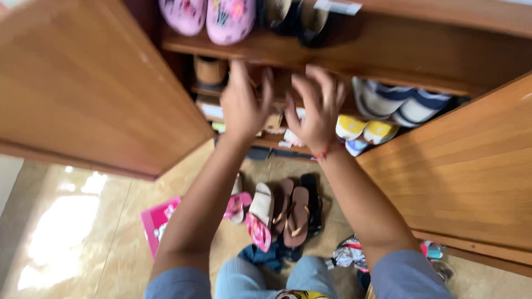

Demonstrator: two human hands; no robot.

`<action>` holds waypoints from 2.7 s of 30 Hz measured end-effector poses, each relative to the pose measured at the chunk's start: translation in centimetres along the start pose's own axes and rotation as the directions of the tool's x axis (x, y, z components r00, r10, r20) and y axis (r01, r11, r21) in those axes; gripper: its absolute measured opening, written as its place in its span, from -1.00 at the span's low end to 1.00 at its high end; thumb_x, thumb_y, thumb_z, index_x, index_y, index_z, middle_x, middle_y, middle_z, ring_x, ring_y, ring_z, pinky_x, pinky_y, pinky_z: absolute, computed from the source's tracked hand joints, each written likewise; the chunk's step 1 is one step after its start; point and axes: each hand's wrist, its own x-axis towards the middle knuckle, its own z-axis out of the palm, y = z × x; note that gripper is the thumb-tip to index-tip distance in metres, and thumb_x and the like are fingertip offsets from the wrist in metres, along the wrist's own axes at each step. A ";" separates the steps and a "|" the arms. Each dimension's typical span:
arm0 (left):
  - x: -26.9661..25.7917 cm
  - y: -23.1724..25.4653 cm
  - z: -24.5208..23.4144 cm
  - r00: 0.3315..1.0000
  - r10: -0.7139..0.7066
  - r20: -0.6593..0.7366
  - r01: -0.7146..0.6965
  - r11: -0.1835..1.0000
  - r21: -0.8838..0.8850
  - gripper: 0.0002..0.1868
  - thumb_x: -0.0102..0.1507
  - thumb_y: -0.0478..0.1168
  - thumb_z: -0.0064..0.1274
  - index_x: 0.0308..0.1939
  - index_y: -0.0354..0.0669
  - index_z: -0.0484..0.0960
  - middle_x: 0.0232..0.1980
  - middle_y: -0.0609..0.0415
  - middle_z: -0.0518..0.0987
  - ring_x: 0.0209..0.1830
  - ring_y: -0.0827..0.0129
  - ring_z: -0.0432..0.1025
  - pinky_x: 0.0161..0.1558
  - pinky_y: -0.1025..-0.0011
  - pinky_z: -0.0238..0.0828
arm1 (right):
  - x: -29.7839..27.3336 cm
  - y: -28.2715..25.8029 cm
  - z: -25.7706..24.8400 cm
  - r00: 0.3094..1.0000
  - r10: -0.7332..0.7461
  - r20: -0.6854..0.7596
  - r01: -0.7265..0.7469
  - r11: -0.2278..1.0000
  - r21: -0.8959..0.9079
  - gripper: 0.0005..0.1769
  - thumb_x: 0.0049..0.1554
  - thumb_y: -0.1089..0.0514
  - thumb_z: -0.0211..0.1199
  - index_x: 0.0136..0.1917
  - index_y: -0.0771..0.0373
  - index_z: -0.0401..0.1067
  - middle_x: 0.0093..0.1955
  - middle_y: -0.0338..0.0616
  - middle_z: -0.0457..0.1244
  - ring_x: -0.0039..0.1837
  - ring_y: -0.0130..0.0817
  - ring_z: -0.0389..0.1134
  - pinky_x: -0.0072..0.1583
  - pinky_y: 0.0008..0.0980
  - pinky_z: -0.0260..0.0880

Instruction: The person sits on the floor in front of an open wooden shoe cabinet. They remove various shoes and items from the shelves, place them on the floor, and then wipe the interior shelves with a cloth. The person then places the shoes back into the cabinet, organizing them on the shelves.

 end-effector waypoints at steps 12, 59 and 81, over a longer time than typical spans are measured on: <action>-39.0 -15.3 -4.5 0.729 -0.651 0.211 0.617 0.759 0.207 -0.80 0.32 -0.13 0.15 -0.12 -0.19 0.63 -0.27 -0.07 0.64 -0.39 0.16 0.55 -0.30 0.23 0.46 | -38.1 -7.8 3.0 0.627 0.469 0.623 -0.662 0.742 0.107 -0.89 0.08 0.20 0.37 -0.11 0.09 0.48 -0.29 -0.24 0.30 -0.11 -0.11 0.33 0.08 -0.10 0.27; -30.7 5.2 -12.1 0.958 0.098 0.268 -0.149 0.973 0.175 -0.52 0.19 -0.37 0.07 0.22 -0.18 0.52 -0.05 0.00 0.58 0.08 0.06 0.46 0.41 -0.22 0.01 | -30.1 -16.1 -9.9 0.373 0.747 0.550 -0.595 -0.262 0.760 -0.64 0.19 0.31 0.26 0.26 0.35 0.36 -0.05 -0.15 0.34 -0.17 -0.41 0.36 -0.10 -0.40 0.42; 12.7 -0.7 4.2 0.930 0.334 0.154 -0.355 0.923 0.145 -0.80 0.31 -0.35 0.03 0.00 -0.25 0.62 -0.07 -0.24 0.61 0.00 -0.16 0.46 0.06 0.01 0.38 | 9.9 5.9 1.0 0.570 0.751 0.334 -0.539 0.035 0.842 -0.77 0.18 0.33 0.28 0.12 0.39 0.41 -0.17 -0.08 0.39 -0.31 -0.34 0.42 -0.24 -0.33 0.52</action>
